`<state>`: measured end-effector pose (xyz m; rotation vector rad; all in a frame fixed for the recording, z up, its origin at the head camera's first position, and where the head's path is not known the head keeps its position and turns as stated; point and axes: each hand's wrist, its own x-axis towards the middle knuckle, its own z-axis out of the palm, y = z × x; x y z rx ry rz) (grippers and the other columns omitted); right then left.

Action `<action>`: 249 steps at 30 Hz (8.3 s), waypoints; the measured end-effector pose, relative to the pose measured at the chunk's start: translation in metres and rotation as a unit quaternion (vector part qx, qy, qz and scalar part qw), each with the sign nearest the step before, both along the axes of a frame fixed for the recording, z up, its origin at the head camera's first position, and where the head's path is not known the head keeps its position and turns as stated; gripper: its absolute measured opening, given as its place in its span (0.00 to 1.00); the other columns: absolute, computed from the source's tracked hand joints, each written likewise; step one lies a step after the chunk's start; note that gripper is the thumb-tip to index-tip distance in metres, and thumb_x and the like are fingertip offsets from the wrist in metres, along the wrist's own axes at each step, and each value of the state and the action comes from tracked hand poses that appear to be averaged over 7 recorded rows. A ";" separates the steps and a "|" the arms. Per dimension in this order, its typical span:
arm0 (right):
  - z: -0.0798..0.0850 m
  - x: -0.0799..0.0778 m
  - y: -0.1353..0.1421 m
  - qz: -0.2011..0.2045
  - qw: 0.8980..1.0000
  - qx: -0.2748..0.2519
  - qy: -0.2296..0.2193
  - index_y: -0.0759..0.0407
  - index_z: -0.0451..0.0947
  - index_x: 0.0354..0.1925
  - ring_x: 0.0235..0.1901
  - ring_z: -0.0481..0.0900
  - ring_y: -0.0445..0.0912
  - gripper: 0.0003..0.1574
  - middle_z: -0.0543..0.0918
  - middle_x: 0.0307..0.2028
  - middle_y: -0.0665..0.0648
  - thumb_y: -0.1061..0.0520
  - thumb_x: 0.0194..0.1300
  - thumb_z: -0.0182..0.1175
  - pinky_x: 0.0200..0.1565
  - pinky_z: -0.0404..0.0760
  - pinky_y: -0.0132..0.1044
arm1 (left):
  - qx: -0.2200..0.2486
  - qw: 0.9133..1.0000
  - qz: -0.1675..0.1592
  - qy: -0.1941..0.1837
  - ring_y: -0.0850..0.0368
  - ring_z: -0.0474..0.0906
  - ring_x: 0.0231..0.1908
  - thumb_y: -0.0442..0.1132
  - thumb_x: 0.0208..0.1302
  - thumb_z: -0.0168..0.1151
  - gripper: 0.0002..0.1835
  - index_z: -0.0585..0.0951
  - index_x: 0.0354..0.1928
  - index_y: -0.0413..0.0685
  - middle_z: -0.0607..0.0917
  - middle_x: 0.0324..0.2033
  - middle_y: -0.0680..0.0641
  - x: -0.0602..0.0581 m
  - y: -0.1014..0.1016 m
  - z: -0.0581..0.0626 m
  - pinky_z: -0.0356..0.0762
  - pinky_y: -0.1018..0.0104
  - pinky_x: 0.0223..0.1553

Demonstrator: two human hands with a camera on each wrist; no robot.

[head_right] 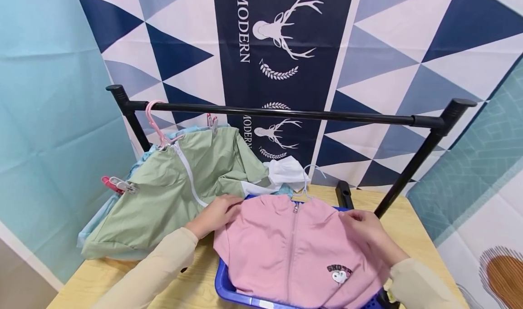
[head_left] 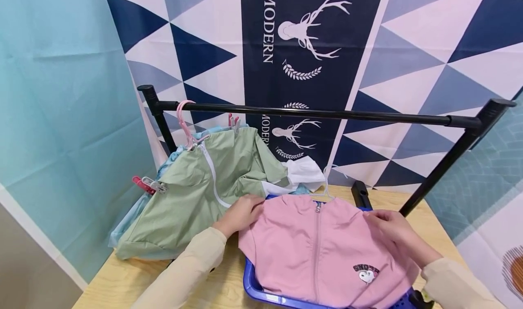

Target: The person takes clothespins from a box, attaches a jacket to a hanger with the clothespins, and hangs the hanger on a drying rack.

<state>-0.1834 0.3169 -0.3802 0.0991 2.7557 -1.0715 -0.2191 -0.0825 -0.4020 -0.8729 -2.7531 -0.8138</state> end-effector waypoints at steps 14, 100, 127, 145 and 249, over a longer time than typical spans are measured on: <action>0.008 0.016 -0.003 0.040 0.992 -0.013 0.117 0.63 0.82 0.46 0.26 0.73 0.30 0.20 0.84 0.28 0.40 0.48 0.67 0.59 0.30 0.72 0.25 | 0.029 1.000 0.012 0.004 0.52 0.84 0.43 0.26 0.60 0.61 0.09 0.87 0.38 0.43 0.88 0.37 0.46 -0.001 -0.002 0.015 0.81 0.61 0.50; 0.011 0.029 0.021 0.039 0.973 -0.052 0.222 0.66 0.86 0.39 0.31 0.77 0.21 0.11 0.80 0.30 0.22 0.61 0.57 0.68 0.30 0.75 0.19 | 0.085 0.996 -0.016 0.034 0.53 0.86 0.37 0.25 0.53 0.65 0.09 0.89 0.35 0.42 0.90 0.33 0.46 0.015 -0.018 0.054 0.83 0.65 0.42; 0.000 0.027 0.023 0.053 0.979 -0.006 0.198 0.62 0.86 0.39 0.25 0.74 0.28 0.12 0.87 0.29 0.43 0.55 0.59 0.67 0.27 0.74 0.24 | 0.072 0.996 -0.012 0.051 0.50 0.87 0.39 0.24 0.54 0.62 0.10 0.88 0.37 0.39 0.90 0.35 0.43 0.012 -0.017 0.038 0.84 0.61 0.44; -0.008 0.031 0.028 0.019 0.988 0.004 0.156 0.66 0.83 0.46 0.28 0.75 0.25 0.19 0.88 0.37 0.64 0.53 0.63 0.64 0.30 0.77 0.25 | 0.073 0.997 0.002 0.024 0.49 0.86 0.38 0.25 0.54 0.64 0.09 0.87 0.38 0.37 0.89 0.36 0.42 0.013 -0.019 0.029 0.84 0.62 0.41; -0.002 0.034 0.012 -0.033 0.961 -0.141 0.235 0.55 0.88 0.39 0.36 0.74 0.14 0.09 0.78 0.29 0.17 0.62 0.61 0.65 0.35 0.73 0.11 | -0.110 0.945 0.041 0.305 0.49 0.80 0.52 0.56 0.56 0.59 0.28 0.81 0.54 0.48 0.85 0.51 0.46 0.108 -0.120 0.153 0.69 0.52 0.58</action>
